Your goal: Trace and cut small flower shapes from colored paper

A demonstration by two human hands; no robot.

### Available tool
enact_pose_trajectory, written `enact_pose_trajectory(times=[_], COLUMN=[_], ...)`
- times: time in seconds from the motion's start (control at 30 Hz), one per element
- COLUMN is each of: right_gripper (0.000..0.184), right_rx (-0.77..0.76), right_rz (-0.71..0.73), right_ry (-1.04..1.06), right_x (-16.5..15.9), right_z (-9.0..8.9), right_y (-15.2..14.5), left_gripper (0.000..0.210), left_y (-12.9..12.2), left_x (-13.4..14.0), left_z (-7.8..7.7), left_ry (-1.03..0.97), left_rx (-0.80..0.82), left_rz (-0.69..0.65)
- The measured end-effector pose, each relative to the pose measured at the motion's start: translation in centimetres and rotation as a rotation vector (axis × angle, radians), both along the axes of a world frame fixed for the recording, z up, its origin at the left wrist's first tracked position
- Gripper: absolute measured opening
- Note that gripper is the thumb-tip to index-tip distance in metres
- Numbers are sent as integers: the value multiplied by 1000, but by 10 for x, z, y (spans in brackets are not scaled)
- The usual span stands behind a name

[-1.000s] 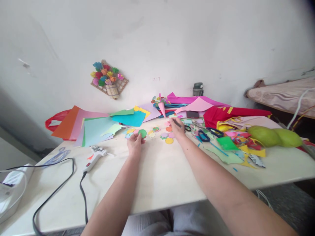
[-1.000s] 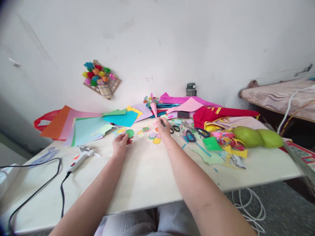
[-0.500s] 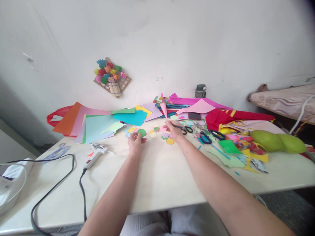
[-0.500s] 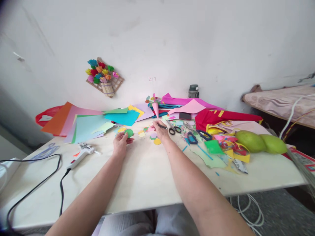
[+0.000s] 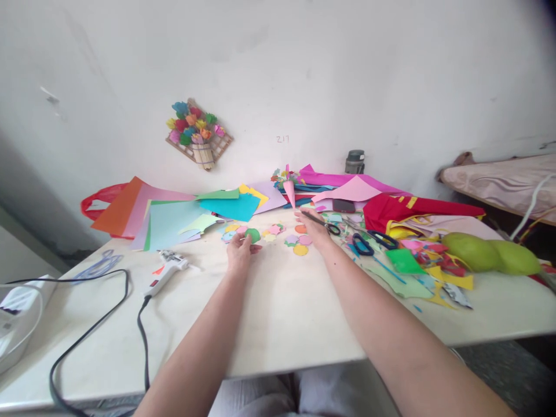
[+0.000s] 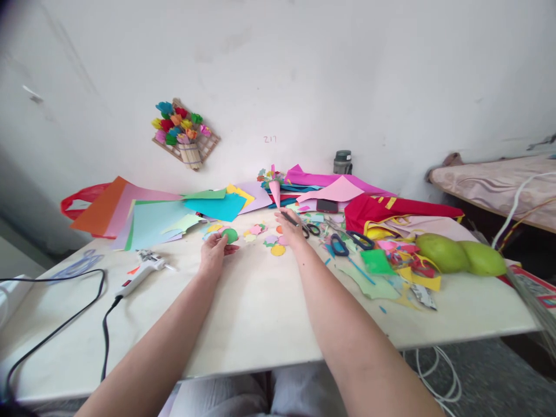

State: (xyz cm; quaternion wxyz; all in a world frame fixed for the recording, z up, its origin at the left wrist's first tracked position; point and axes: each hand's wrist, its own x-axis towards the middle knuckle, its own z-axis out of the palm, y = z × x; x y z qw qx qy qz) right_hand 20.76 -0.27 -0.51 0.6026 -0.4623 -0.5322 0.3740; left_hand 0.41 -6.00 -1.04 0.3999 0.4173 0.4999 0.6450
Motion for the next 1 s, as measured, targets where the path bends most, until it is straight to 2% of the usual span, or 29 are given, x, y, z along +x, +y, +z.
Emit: enact_pose_trajectory(times=[0.13,0.3,0.63,0.77,0.9,1.0], right_gripper=[26,39,40,45,35,34], right_rx=[-35,-79,-493,-503,-449,-457], right_rz=[-144,-226,-266,-313,-415,-435], right_ry=[-135,-408,-1020,-1099,-1141,-1201], right_x=[4,19,35,33,37,43], right_z=[-1,9,22,23,25,26], right_y=[9,8,9,9,4,-2], left_gripper=[23,28,34,29,28,29], left_y=[-1,0,-1,-2,-1,-1], left_x=[0,2,5,5,5,5], left_z=[0,0,0,0,-1,-2], left_ry=[5,24,98,124,122,119], left_rx=[15,4,0,-25,-24,-4], left_rz=[-17,-40,-89,-94,-100,-118])
